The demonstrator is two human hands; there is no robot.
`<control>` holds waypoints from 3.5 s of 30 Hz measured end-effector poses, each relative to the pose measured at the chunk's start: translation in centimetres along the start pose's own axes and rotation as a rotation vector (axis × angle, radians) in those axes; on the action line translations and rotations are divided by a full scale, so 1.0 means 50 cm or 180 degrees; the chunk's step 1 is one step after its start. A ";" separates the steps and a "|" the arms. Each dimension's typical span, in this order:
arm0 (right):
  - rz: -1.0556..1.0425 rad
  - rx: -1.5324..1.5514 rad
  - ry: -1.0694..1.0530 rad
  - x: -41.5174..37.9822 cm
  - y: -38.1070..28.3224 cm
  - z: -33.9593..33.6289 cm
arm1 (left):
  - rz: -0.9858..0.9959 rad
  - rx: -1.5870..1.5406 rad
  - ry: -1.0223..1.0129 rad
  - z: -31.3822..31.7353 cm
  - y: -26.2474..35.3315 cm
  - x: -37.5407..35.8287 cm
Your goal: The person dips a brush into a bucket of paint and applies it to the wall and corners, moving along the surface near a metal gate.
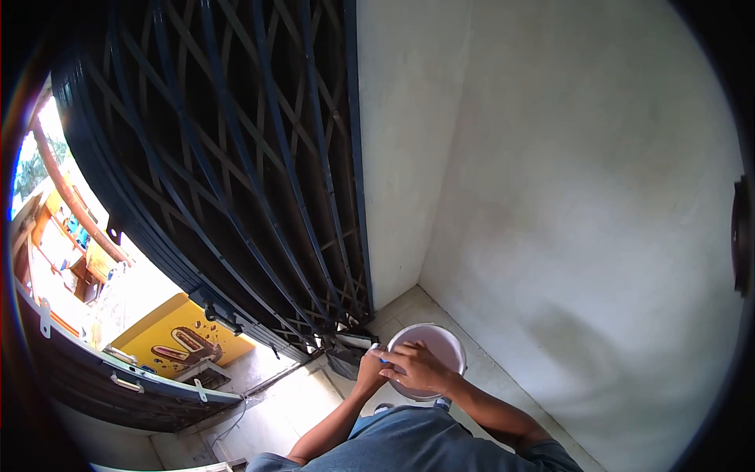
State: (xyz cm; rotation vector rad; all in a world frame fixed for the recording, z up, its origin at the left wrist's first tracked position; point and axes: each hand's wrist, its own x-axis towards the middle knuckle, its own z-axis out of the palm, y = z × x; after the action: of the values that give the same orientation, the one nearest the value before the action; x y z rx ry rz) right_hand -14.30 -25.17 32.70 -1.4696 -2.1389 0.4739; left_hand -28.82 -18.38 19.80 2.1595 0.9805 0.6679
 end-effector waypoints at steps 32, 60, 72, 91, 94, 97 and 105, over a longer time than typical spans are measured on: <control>0.1362 0.2648 0.3034 -0.167 0.299 -0.282 | -0.1551 -0.0106 0.0047 0.125 0.217 0.105; 0.1636 0.2208 0.0598 -0.308 0.317 -0.294 | -0.1603 0.0011 0.0173 0.223 0.307 0.131; 0.1179 0.1547 -0.0172 -0.280 0.429 -0.341 | -0.1805 -0.0057 0.0765 0.232 0.344 0.146; 0.0399 0.1976 -0.0197 0.212 0.436 -0.376 | -0.1383 0.0309 0.2467 -0.030 0.255 0.365; -0.0262 0.1949 0.0063 0.292 0.427 -0.351 | -0.1021 0.0334 0.2750 -0.068 0.255 0.397; -0.0510 0.1498 -0.0345 0.355 0.401 -0.349 | -0.0984 0.0475 0.2783 -0.104 0.250 0.419; -0.1453 0.1240 -0.0393 0.467 0.388 -0.303 | -0.1168 0.0495 0.2773 -0.177 0.266 0.438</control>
State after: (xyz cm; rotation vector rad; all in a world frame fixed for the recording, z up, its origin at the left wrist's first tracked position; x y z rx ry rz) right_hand 2.34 3.64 39.28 -0.7305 -2.2249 0.7662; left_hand -15.91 -4.52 39.20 1.7086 1.8616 1.4210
